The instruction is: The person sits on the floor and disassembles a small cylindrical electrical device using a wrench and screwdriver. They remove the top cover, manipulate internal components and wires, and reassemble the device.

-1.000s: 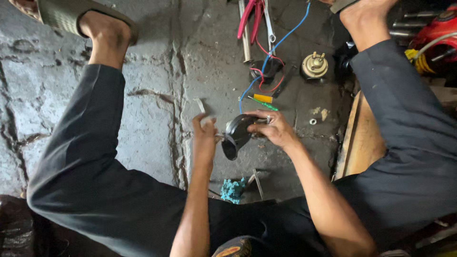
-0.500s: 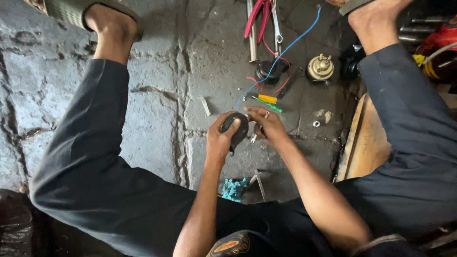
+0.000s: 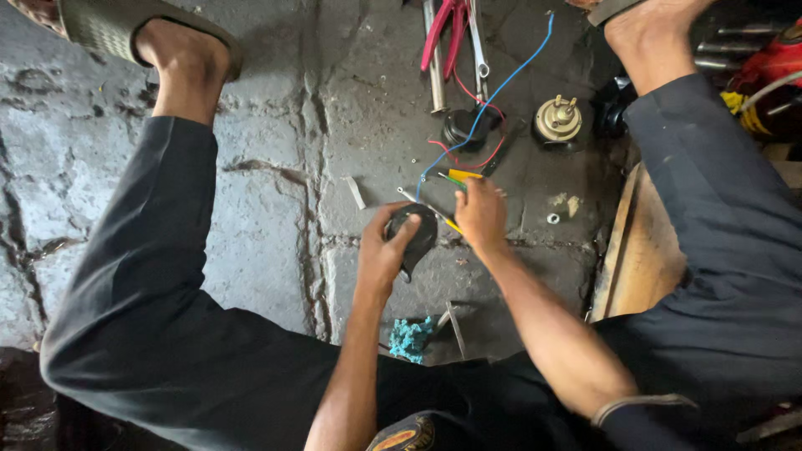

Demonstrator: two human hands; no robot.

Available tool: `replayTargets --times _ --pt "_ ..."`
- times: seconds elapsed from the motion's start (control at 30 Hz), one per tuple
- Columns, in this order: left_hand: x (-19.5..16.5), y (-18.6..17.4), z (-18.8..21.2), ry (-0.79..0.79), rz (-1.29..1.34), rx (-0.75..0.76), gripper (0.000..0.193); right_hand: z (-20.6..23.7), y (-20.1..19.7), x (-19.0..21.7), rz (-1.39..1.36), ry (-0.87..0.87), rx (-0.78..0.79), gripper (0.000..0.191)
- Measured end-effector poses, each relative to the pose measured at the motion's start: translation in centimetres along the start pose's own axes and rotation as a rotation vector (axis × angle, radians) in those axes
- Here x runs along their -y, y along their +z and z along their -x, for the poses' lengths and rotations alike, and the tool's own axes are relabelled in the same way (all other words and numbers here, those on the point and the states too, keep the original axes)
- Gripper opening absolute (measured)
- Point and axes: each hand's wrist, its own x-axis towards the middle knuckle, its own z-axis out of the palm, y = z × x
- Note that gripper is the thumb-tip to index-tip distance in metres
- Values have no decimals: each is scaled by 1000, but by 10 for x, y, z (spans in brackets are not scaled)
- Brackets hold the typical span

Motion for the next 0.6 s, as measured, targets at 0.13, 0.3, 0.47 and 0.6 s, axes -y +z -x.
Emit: replayTargets --times 0.13,0.3,0.47,0.6 --pt "-10 4 8 48 -184 10 35 -4 -6 -22 181 -5 260 32" --pt "-17 5 12 388 -425 -26 32 -2 7 -36 54 22 339 35" --pt "-19 7 12 422 -399 -61 34 24 -21 -29 -426 39 253 28" --pt "-21 11 12 468 -364 -77 35 63 -64 -5 -470 262 351 38"
